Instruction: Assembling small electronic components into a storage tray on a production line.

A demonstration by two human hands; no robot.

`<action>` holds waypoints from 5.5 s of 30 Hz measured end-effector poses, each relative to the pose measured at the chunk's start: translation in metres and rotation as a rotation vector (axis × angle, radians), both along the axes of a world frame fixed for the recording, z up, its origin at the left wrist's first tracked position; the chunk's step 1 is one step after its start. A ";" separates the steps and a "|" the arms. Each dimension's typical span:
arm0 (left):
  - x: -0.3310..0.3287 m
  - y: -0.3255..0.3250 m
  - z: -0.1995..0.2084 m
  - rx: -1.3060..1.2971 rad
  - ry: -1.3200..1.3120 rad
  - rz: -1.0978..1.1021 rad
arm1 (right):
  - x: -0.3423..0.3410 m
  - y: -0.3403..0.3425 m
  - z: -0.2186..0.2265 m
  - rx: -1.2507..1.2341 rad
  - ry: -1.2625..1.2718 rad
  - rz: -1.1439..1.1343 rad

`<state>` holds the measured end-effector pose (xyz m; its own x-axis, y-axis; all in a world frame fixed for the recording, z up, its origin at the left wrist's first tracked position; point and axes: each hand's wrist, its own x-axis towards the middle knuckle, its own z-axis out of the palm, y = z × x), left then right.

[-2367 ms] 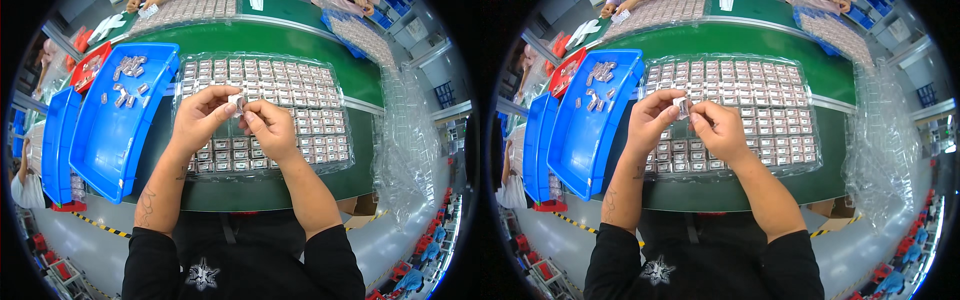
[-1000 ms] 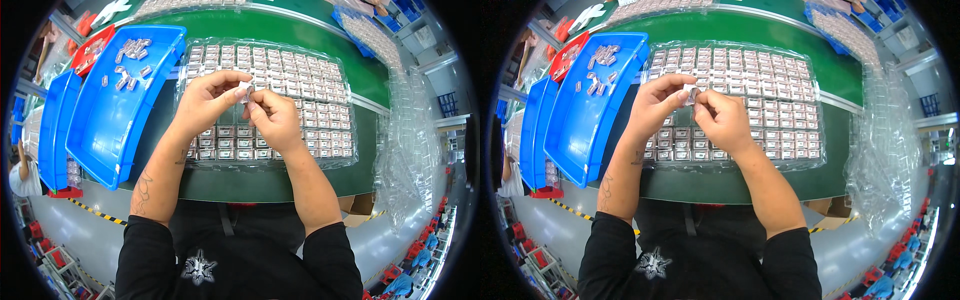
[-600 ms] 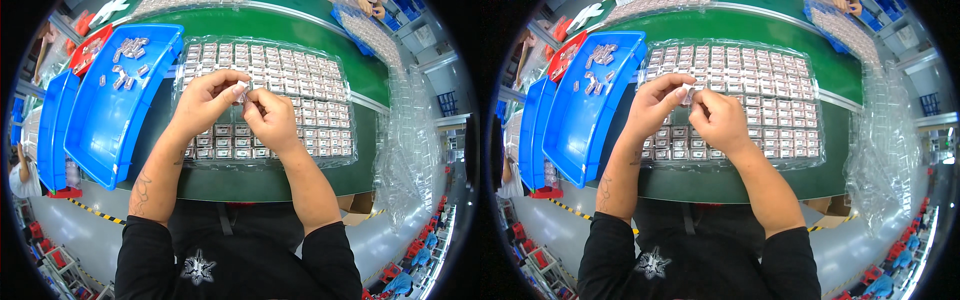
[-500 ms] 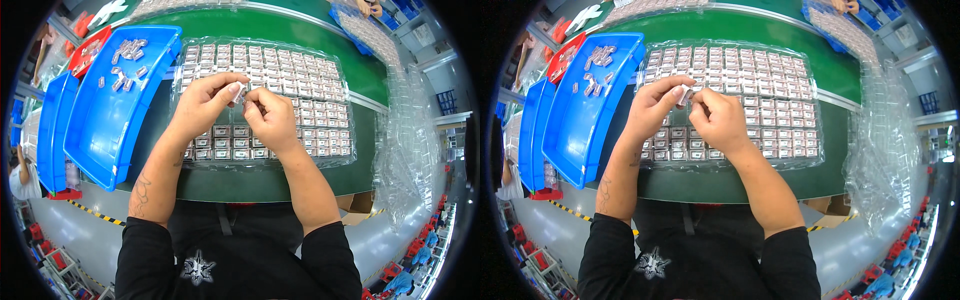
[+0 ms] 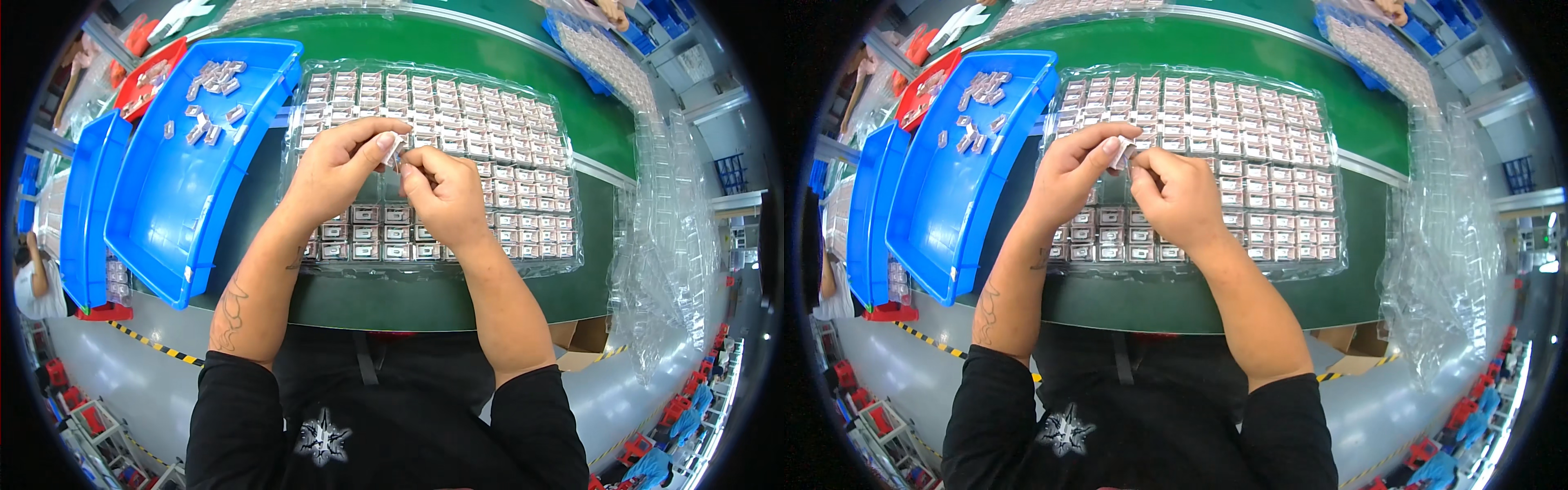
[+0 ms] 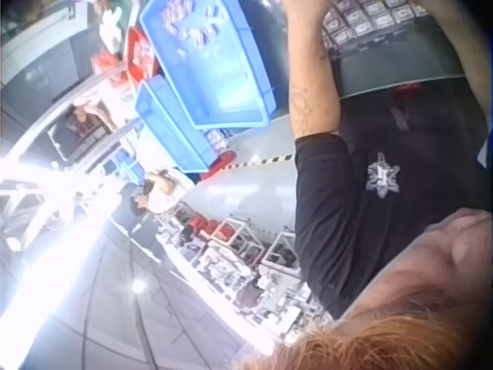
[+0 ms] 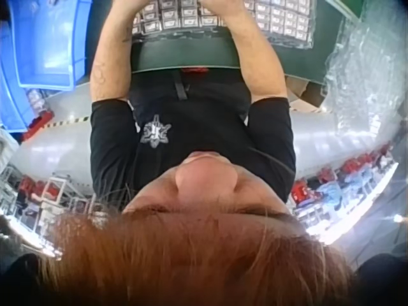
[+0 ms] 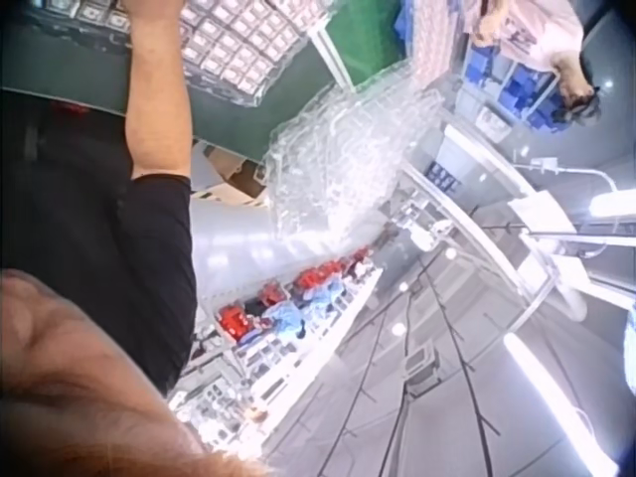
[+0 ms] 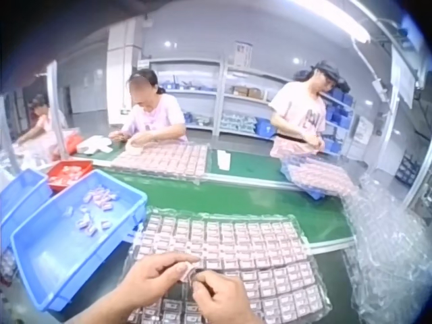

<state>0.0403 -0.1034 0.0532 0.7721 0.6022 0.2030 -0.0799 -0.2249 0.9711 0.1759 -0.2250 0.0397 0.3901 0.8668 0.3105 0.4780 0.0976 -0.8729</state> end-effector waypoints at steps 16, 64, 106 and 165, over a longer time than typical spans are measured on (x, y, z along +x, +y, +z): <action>0.001 -0.002 0.003 0.136 0.073 -0.006 | 0.001 0.003 -0.008 0.009 0.099 -0.028; 0.004 -0.002 -0.003 0.354 0.133 0.035 | 0.002 0.006 -0.013 -0.077 0.069 -0.049; -0.004 0.005 0.002 -0.355 -0.018 -0.022 | -0.003 -0.001 -0.001 0.248 -0.006 -0.018; 0.000 0.001 0.003 0.091 0.018 0.036 | -0.001 -0.004 0.001 0.244 -0.120 -0.069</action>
<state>0.0400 -0.1027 0.0557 0.7546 0.6092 0.2439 -0.0527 -0.3142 0.9479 0.1751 -0.2289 0.0405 0.3938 0.7334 0.5541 0.5893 0.2612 -0.7645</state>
